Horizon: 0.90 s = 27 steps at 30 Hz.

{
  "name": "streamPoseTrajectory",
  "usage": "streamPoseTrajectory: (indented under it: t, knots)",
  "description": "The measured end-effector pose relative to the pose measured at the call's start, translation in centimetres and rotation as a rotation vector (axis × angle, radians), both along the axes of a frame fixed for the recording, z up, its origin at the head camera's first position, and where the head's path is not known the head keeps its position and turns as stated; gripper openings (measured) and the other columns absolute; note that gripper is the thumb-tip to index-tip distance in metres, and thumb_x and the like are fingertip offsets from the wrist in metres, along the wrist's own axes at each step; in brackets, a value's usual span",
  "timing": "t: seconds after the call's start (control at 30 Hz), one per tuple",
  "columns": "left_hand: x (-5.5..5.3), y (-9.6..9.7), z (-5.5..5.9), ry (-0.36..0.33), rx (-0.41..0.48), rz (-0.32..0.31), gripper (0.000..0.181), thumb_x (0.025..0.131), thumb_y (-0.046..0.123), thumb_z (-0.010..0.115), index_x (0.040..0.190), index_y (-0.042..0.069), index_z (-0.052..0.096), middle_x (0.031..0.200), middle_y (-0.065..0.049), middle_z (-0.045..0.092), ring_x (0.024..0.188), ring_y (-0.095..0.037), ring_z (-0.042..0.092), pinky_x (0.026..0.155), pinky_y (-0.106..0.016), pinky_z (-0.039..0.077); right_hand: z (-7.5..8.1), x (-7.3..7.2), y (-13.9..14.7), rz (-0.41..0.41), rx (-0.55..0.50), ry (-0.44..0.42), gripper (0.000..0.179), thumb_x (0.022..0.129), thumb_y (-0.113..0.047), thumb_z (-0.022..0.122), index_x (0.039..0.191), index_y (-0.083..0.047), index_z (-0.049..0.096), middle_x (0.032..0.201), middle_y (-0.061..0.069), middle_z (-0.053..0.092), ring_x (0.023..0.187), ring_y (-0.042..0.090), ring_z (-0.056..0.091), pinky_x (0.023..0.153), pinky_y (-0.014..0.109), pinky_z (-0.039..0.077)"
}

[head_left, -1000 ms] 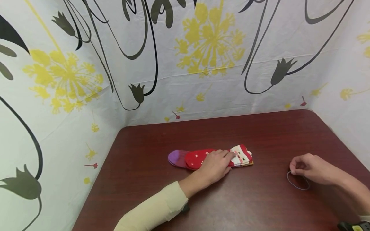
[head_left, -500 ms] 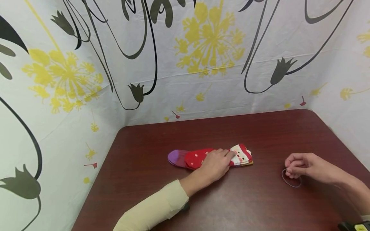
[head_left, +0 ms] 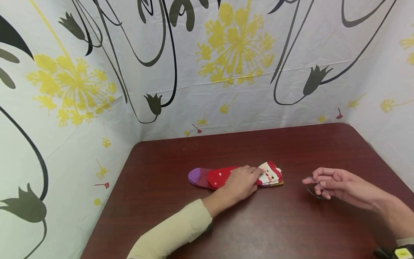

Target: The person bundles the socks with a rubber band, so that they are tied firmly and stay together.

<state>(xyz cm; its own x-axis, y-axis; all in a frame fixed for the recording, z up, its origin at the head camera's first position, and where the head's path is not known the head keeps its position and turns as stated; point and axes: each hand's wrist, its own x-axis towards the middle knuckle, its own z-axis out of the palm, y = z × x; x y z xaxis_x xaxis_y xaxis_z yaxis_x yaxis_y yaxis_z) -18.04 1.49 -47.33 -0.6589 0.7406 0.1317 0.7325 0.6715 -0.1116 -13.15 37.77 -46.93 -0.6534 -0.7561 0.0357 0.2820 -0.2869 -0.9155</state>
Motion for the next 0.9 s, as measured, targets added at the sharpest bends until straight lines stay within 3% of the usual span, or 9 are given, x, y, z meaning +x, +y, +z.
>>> streamPoseTrajectory:
  t: [0.2,0.4,0.47,0.57,0.7,0.9]
  knots:
    - [-0.5,0.1,0.1,-0.072,0.037,0.033,0.059,0.089,0.046,0.085,0.141,0.025,0.066,0.131,0.008,0.072,0.112,-0.008,0.066,0.092,-0.022,0.055,0.1,0.1,-1.2,-0.066,-0.073,0.038,0.042,0.108,0.018,0.023,0.129,-0.004,0.053,0.157,0.012,0.055,0.109,0.021,0.070,0.084,0.028,0.058]
    - [-0.9,0.0,0.2,-0.090,0.076,0.034,0.052,0.091,0.044,0.084,0.137,0.025,0.069,0.128,0.009,0.074,0.111,-0.009,0.069,0.093,-0.023,0.055,0.5,-0.1,-2.0,-0.094,-0.039,0.060,0.040,0.108,0.017,0.027,0.123,0.002,0.061,0.156,0.010,0.056,0.117,0.022,0.071,0.086,0.028,0.059]
    - [-1.1,-0.1,0.1,-0.092,0.095,0.033,0.049,0.091,0.043,0.084,0.135,0.025,0.070,0.126,0.009,0.075,0.110,-0.008,0.069,0.093,-0.024,0.055,0.7,-0.2,-2.2,-0.088,0.026,0.070,0.042,0.112,0.009,0.026,0.131,0.005,0.064,0.156,0.008,0.057,0.125,0.023,0.068,0.091,0.032,0.059]
    - [-1.5,-0.1,0.0,-0.108,0.131,0.033,0.044,0.092,0.040,0.084,0.131,0.025,0.072,0.122,0.011,0.076,0.106,-0.007,0.070,0.089,-0.024,0.055,0.8,-0.4,-2.7,-0.102,0.169,0.088,0.044,0.117,-0.003,0.024,0.146,0.010,0.055,0.155,0.005,0.058,0.135,0.023,0.061,0.100,0.039,0.057]
    - [-2.0,-0.2,-0.1,-0.156,0.190,0.044,0.035,0.094,0.033,0.082,0.127,0.025,0.074,0.111,0.012,0.077,0.090,-0.005,0.067,0.079,-0.023,0.053,0.6,-0.5,-4.0,-0.186,0.367,0.054,0.046,0.119,-0.017,0.034,0.153,0.010,0.046,0.149,0.003,0.064,0.130,0.022,0.065,0.100,0.045,0.057]
    - [-2.7,-0.5,-0.1,-0.234,0.281,0.068,0.030,0.094,0.027,0.080,0.124,0.026,0.076,0.087,0.014,0.070,0.067,-0.005,0.052,0.062,-0.021,0.041,-0.1,-0.6,-6.3,-0.255,0.427,-0.100,0.062,0.116,-0.024,0.046,0.156,0.020,0.029,0.146,0.019,0.062,0.124,0.028,0.069,0.100,0.049,0.056]
